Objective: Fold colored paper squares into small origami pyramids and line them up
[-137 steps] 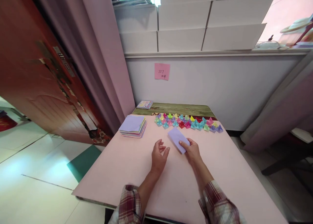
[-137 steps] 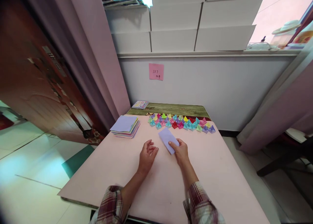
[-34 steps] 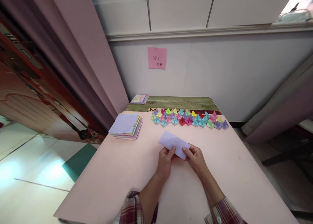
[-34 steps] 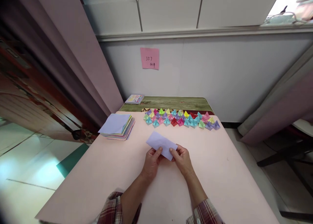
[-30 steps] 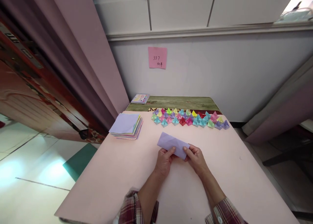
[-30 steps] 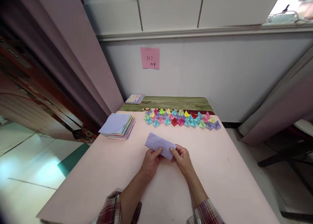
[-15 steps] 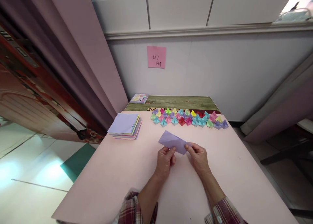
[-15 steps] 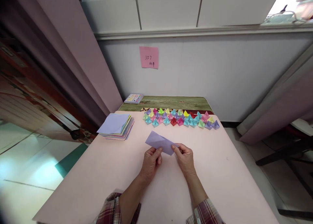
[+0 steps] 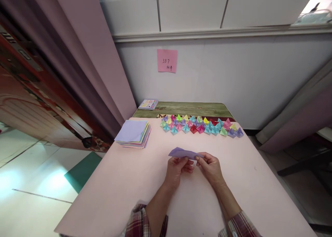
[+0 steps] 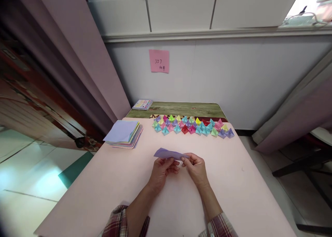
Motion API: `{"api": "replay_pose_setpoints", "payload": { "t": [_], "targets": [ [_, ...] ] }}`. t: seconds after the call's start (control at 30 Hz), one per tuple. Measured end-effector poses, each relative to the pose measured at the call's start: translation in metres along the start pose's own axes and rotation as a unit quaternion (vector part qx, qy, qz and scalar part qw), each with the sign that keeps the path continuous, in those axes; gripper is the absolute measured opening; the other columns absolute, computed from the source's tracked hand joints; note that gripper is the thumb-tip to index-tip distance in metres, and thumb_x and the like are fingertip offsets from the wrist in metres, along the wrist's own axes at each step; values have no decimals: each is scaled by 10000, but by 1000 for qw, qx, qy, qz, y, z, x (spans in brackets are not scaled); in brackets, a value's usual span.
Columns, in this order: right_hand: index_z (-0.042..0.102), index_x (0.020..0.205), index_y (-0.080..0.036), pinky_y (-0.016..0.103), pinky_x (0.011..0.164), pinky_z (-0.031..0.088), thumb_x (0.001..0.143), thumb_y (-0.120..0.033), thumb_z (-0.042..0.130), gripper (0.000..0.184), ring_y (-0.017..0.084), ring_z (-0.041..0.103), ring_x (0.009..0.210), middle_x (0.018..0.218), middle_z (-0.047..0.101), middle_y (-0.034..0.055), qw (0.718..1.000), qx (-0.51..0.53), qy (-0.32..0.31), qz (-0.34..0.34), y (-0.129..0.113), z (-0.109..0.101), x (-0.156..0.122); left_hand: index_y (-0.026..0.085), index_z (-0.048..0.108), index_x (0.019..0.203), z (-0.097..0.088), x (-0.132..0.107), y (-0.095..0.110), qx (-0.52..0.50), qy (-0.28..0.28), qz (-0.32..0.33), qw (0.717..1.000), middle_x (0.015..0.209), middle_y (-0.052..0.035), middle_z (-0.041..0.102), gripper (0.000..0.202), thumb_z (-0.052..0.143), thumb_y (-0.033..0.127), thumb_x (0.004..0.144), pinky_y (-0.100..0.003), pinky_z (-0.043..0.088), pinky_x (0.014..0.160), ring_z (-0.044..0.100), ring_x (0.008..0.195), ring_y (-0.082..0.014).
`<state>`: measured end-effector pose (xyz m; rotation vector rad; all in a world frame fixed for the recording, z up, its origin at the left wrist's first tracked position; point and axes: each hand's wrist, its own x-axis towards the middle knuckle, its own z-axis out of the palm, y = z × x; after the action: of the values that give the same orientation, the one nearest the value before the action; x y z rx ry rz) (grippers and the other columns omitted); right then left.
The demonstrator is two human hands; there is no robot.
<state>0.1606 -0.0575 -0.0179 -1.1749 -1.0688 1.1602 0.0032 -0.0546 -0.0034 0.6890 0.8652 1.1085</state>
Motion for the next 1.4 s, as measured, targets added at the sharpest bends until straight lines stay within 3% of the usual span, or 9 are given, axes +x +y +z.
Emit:
{"api": "replay_pose_setpoints", "payload": {
  "t": [0.17, 0.3, 0.4, 0.63, 0.77, 0.87, 1.07, 1.27, 1.4],
  "targets": [
    [648, 872, -178, 235, 464, 373, 713, -428, 768, 319, 83, 435, 443, 619, 645, -8, 997, 73, -18, 32, 3, 0, 1, 90, 696, 917, 1, 1, 2, 7, 9, -15, 1000, 812, -125, 734, 390, 771, 409, 704, -284, 553, 535, 669, 588, -173],
    [599, 750, -185, 243, 497, 397, 721, -431, 766, 299, 110, 482, 468, 503, 558, -38, 998, 58, -11, 33, 5, 2, 0, 72, 705, 877, 2, 2, 0, 8, 28, -11, 1000, 724, -109, 719, 417, 798, 415, 661, -283, 554, 562, 662, 583, -172],
    [562, 731, -195, 247, 524, 431, 724, -439, 761, 315, 123, 537, 520, 592, 589, -23, 999, 48, 2, 26, 4, 6, -1, 86, 685, 832, 2, 4, -3, 1, 45, 10, 999, 667, -71, 699, 379, 816, 384, 638, -279, 548, 572, 641, 556, -152],
    [552, 1136, -210, 250, 537, 467, 747, -469, 730, 500, 136, 559, 555, 649, 584, -37, 998, 45, -39, 22, 2, 10, -2, 139, 622, 976, 2, 5, -5, 27, 27, 62, 997, 661, 10, 644, 394, 794, 302, 661, -184, 417, 450, 515, 472, -70],
    [636, 909, -181, 282, 553, 484, 763, -551, 681, 401, 170, 588, 599, 680, 627, 16, 994, 45, -82, 58, -1, 9, -2, 139, 616, 918, 3, 4, -7, 75, 15, 68, 995, 604, 25, 615, 396, 806, 333, 630, -183, 369, 414, 456, 419, -59],
    [636, 795, -179, 263, 517, 447, 756, -551, 692, 379, 154, 558, 547, 623, 614, 4, 994, 50, -78, 63, -1, 8, -1, 141, 616, 856, 3, 3, -6, 72, 33, 64, 995, 568, 20, 598, 368, 765, 429, 682, -194, 388, 434, 487, 432, -78],
    [627, 750, -183, 230, 462, 372, 742, -543, 705, 368, 114, 466, 479, 580, 570, -23, 992, 50, -70, 88, -2, 7, 0, 124, 643, 822, 3, 5, -3, -10, 80, 66, 995, 670, -50, 646, 497, 556, 614, 809, -232, 428, 507, 586, 570, -136],
    [626, 741, -181, 221, 470, 360, 737, -528, 712, 358, 108, 464, 491, 596, 582, -23, 992, 45, -87, 84, -2, 7, -1, 138, 629, 763, 3, 5, -5, -14, 52, 61, 997, 634, -7, 602, 430, 645, 567, 773, -235, 411, 545, 543, 591, -124],
    [619, 742, -179, 222, 486, 344, 751, -523, 700, 354, 108, 459, 504, 605, 584, -20, 992, 39, -89, 80, -1, 8, -1, 126, 656, 806, 0, 5, -7, -20, 38, 36, 998, 655, -49, 629, 598, 497, 702, 794, -261, 426, 558, 566, 624, -159]
  ]
}}
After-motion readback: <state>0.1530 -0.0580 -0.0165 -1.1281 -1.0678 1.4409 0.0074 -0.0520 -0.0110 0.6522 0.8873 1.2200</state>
